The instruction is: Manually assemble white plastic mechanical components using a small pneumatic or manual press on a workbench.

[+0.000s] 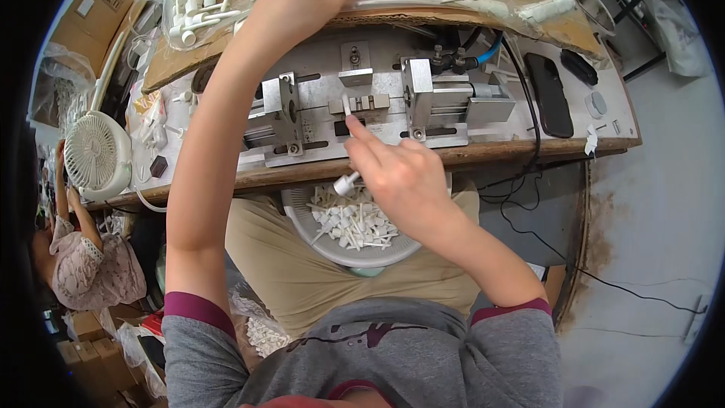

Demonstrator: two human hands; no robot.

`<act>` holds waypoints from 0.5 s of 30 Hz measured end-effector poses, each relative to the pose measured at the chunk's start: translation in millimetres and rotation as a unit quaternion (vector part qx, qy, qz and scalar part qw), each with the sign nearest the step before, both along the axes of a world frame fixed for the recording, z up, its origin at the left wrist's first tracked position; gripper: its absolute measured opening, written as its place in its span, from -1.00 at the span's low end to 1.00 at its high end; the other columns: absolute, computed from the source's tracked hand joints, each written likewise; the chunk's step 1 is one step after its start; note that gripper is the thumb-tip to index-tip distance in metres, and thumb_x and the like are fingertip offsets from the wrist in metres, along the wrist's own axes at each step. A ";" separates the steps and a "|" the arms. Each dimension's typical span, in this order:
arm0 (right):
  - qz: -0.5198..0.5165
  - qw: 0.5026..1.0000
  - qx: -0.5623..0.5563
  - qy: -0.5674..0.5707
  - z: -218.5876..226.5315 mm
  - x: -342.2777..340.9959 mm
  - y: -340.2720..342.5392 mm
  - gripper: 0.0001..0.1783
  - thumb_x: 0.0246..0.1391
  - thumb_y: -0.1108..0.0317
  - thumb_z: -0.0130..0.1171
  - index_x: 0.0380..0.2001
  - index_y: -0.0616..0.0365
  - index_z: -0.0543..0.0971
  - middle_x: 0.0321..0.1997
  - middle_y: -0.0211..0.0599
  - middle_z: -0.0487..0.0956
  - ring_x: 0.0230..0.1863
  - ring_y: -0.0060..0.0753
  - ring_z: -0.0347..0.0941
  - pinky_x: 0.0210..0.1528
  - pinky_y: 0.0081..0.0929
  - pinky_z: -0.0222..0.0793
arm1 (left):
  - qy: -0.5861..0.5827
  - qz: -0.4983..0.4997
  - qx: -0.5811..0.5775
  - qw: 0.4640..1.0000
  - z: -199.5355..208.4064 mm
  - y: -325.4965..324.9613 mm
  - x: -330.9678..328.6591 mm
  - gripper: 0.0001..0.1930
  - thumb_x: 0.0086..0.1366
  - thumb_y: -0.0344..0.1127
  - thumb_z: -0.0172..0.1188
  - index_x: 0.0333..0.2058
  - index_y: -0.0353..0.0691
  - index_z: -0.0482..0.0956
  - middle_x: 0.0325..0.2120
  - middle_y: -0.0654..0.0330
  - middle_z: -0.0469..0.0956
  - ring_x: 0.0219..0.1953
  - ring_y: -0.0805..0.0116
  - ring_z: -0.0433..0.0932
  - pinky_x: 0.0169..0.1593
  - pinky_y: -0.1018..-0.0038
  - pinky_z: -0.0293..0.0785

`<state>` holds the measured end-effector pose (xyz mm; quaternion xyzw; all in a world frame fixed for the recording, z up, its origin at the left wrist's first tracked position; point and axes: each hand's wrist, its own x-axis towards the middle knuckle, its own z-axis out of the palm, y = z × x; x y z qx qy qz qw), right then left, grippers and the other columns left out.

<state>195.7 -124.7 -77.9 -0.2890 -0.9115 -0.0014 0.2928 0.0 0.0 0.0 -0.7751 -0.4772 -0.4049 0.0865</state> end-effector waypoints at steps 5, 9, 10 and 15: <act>0.000 0.997 0.056 -0.046 7.9 -19.4 10.0 -0.84 -0.20 0.46 0.19 -0.45 0.19 0.48 0.02 0.04 0.63 -0.62 -0.43 0.56 -0.50 -0.60 0.38 | -0.004 -0.009 -0.036 0.999 -0.3 0.3 -6.6 -0.80 0.21 -0.32 0.22 -0.23 -0.20 0.73 -0.30 -0.01 0.67 -0.18 -0.02 0.62 0.00 0.19 0.51; -0.015 0.996 0.022 -0.086 13.7 -18.2 8.8 -0.79 -0.06 0.40 0.30 -0.33 0.20 0.53 0.02 -0.11 0.65 -0.66 -0.34 0.47 -0.54 -0.49 0.42 | -0.074 0.003 -0.049 0.996 15.9 -35.2 -10.1 -0.79 0.26 -0.29 0.34 -0.15 -0.15 0.74 -0.32 0.18 0.72 -0.33 0.42 0.65 -0.20 0.57 0.57; -0.012 0.996 0.012 -0.091 15.0 -17.7 9.3 -0.78 -0.08 0.40 0.30 -0.34 0.21 0.53 0.02 -0.09 0.65 -0.65 -0.31 0.50 -0.54 -0.47 0.43 | -0.112 0.013 -0.067 0.991 20.6 -49.4 -8.3 -0.79 0.24 -0.31 0.35 -0.16 -0.21 0.73 -0.37 0.22 0.70 -0.32 0.55 0.61 -0.26 0.63 0.52; 0.038 0.994 -0.068 -0.070 32.0 -6.2 24.4 -0.74 -0.09 0.33 0.34 -0.36 0.22 0.54 -0.15 -0.05 0.66 -0.50 -0.15 0.60 -0.41 -0.32 0.52 | -0.165 -0.002 -0.039 0.986 26.8 -105.4 -14.3 -0.85 0.10 -0.44 0.43 -0.32 -0.26 0.71 -0.43 0.30 0.61 -0.46 0.65 0.51 -0.40 0.70 0.46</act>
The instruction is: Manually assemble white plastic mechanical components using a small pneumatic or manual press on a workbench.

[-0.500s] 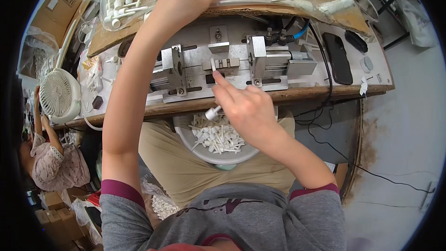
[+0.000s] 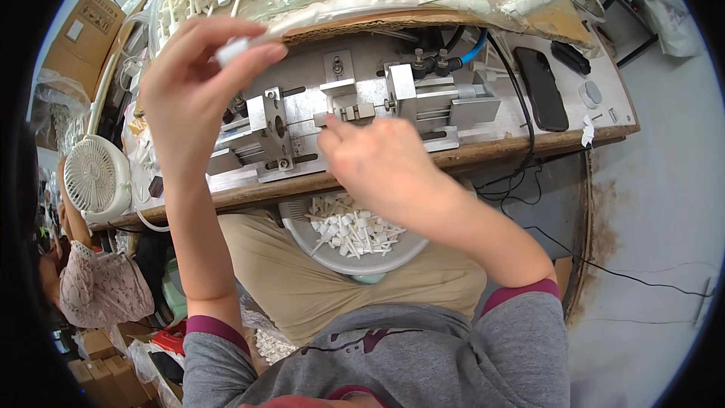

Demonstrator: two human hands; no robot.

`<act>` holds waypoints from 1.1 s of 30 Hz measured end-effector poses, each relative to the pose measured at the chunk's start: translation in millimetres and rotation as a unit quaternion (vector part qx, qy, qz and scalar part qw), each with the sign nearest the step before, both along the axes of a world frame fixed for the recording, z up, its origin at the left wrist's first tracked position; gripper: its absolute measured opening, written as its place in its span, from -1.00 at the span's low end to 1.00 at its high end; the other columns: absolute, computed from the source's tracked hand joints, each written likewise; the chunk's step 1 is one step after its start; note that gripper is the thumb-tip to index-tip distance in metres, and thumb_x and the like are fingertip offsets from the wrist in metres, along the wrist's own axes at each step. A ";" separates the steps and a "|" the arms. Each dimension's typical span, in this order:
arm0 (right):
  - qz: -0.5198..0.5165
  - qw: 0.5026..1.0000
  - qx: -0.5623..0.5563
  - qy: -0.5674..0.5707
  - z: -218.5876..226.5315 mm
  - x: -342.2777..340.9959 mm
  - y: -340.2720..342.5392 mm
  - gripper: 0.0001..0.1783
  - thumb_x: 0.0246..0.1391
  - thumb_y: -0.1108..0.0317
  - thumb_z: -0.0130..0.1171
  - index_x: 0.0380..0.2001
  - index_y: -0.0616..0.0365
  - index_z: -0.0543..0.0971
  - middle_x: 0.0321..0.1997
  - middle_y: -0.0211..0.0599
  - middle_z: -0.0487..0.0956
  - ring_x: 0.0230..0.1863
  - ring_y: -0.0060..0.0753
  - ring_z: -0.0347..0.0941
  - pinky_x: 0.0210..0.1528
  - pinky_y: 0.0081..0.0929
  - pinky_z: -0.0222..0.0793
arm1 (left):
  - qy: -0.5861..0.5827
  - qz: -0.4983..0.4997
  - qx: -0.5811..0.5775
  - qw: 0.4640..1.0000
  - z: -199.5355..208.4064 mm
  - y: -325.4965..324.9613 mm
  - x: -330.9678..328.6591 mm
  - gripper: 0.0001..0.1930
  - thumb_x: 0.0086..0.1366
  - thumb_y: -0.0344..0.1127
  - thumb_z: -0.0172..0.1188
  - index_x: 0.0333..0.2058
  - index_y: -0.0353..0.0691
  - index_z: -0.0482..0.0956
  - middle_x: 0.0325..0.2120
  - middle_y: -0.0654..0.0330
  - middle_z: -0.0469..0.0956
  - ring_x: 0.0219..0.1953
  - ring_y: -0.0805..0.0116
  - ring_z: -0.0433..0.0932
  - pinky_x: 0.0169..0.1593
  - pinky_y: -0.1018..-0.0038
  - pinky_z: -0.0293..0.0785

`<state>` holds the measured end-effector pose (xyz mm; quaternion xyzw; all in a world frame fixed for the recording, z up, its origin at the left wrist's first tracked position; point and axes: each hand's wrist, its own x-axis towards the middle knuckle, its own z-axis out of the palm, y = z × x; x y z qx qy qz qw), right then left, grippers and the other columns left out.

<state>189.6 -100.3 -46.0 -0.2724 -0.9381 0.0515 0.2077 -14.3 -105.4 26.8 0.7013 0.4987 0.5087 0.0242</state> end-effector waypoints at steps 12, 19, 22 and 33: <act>-0.255 0.964 -0.082 0.008 90.1 -20.2 133.6 -0.30 -0.06 -0.26 0.28 -0.29 0.29 0.67 -0.26 0.05 0.66 -0.20 -0.09 0.61 -0.17 -0.22 0.49 | -0.020 -0.039 -0.157 0.987 -66.6 -74.6 25.1 -0.66 0.07 -0.58 0.40 -0.11 -0.34 0.67 0.01 0.09 0.56 -0.09 0.33 0.65 -0.12 0.47 0.70; -0.258 0.965 -0.030 0.040 72.5 -32.1 144.3 -0.36 -0.13 -0.18 0.33 -0.36 0.32 0.65 -0.38 0.02 0.64 -0.31 -0.09 0.58 -0.27 -0.24 0.47 | 0.232 0.057 -0.071 0.968 -104.2 -65.2 43.4 -0.72 0.04 -0.33 0.43 -0.21 -0.15 0.72 -0.07 0.29 0.67 -0.60 0.32 0.53 -0.49 0.50 0.45; -0.243 0.967 -0.031 0.075 71.7 -26.6 145.3 -0.45 -0.16 -0.04 0.35 -0.42 0.33 0.62 -0.48 -0.07 0.60 -0.41 -0.19 0.54 -0.33 -0.31 0.44 | 0.246 0.049 -0.088 0.964 -95.2 -56.0 41.2 -0.73 0.03 -0.33 0.43 -0.24 -0.15 0.72 -0.08 0.29 0.68 -0.60 0.30 0.55 -0.46 0.49 0.48; -0.036 0.963 -0.036 0.266 53.4 -2.0 77.0 -0.69 -0.10 0.41 0.40 -0.19 0.12 0.67 -0.49 -0.48 0.56 -0.59 -0.72 0.36 -0.56 -0.72 0.23 | -0.029 -0.041 -0.185 0.981 -81.4 -54.0 34.8 -0.63 0.12 -0.44 0.40 -0.05 -0.27 0.64 -0.08 0.14 0.67 -0.38 0.41 0.67 -0.31 0.53 0.58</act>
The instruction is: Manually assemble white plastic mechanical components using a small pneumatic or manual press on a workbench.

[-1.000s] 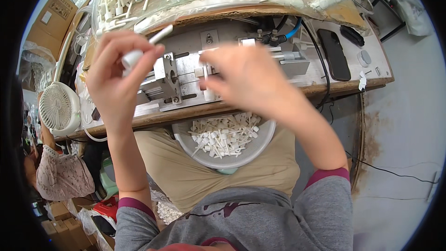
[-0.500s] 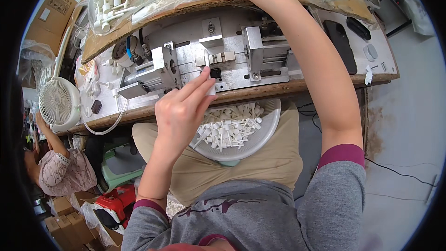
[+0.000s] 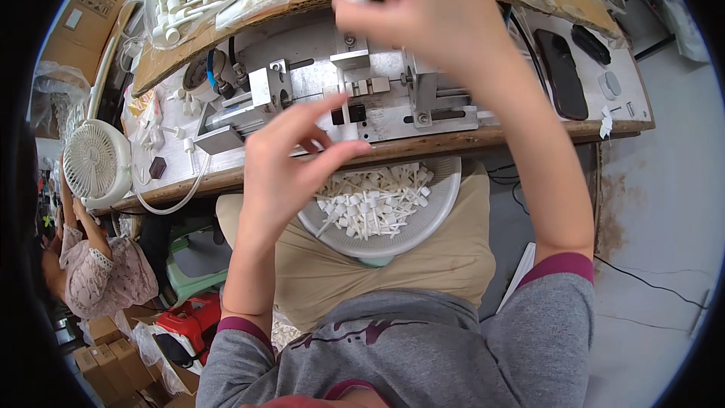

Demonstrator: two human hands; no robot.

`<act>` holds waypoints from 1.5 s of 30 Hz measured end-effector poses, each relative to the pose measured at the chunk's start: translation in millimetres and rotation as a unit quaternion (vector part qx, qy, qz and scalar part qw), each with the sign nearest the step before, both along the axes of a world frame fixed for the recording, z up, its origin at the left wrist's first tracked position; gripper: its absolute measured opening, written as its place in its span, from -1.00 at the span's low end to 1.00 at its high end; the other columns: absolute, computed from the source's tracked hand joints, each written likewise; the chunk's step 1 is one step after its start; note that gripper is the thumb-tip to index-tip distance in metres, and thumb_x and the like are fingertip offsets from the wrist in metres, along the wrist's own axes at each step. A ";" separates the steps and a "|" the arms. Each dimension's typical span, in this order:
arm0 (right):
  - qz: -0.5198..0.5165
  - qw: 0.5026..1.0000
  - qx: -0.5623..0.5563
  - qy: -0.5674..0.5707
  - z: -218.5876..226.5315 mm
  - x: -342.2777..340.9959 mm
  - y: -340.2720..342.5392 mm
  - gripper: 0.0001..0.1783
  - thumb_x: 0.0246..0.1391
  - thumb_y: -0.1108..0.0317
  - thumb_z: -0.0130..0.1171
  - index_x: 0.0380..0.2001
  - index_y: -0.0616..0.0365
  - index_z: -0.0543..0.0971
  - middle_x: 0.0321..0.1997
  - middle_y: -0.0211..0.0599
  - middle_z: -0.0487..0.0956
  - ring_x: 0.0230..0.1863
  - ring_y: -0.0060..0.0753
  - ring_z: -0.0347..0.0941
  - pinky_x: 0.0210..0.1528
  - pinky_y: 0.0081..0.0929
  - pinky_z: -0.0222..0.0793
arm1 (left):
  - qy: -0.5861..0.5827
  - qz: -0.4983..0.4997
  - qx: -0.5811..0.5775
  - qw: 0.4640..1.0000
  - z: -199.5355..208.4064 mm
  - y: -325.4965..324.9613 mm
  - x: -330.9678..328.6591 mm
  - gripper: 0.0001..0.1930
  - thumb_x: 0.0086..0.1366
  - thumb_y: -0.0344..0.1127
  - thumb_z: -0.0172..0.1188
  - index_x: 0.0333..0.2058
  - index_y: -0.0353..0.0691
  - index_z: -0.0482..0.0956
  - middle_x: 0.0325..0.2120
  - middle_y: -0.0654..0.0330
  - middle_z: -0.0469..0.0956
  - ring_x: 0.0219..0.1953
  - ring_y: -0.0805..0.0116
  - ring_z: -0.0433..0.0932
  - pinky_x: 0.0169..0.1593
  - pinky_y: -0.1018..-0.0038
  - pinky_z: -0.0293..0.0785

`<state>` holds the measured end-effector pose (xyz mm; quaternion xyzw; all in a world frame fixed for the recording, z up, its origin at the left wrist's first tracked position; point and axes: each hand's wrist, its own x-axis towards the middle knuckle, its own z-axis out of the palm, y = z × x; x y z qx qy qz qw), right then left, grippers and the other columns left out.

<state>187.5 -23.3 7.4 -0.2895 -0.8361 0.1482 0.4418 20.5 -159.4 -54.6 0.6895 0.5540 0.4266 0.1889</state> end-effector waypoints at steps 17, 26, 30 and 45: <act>0.031 0.987 0.048 -0.147 -86.5 10.9 -98.3 -0.70 -0.08 0.46 0.28 -0.21 0.28 0.59 0.04 -0.04 0.59 -0.36 -0.31 0.63 -0.37 -0.47 0.54 | -0.087 0.039 0.071 0.993 -9.6 -27.8 -8.4 -0.59 0.01 -0.64 0.41 -0.10 -0.39 0.65 -0.14 0.07 0.66 -0.16 0.38 0.66 -0.12 0.53 0.63; 0.014 0.948 0.094 -0.304 -63.2 -2.2 -88.0 -0.85 -0.16 0.45 0.19 -0.45 0.25 0.48 0.05 0.22 0.58 -0.59 -0.29 0.61 -0.51 -0.47 0.50 | -0.069 0.078 0.107 0.989 -11.7 -28.1 -8.3 -0.57 -0.08 -0.63 0.45 -0.14 -0.27 0.71 -0.09 0.15 0.52 -0.12 0.39 0.57 -0.19 0.55 0.66; 0.037 0.951 0.057 -0.300 -55.8 0.8 -82.8 -0.80 -0.15 0.42 0.27 -0.41 0.26 0.53 -0.08 0.13 0.64 -0.50 -0.20 0.63 -0.44 -0.38 0.53 | -0.089 0.071 0.115 0.987 -10.4 -27.2 -8.2 -0.56 -0.07 -0.65 0.43 -0.12 -0.27 0.70 0.00 0.08 0.51 -0.15 0.39 0.59 -0.17 0.52 0.68; -0.098 0.893 0.267 -0.349 9.8 3.6 168.7 -0.40 -0.04 0.65 0.18 0.12 -0.01 0.48 0.03 -0.27 0.60 0.01 -0.21 0.55 0.06 -0.26 0.47 | 0.174 0.040 0.109 0.978 -17.9 -8.3 4.2 -0.74 0.08 -0.39 0.40 -0.21 -0.25 0.68 -0.01 0.17 0.64 -0.42 0.22 0.66 -0.32 0.45 0.57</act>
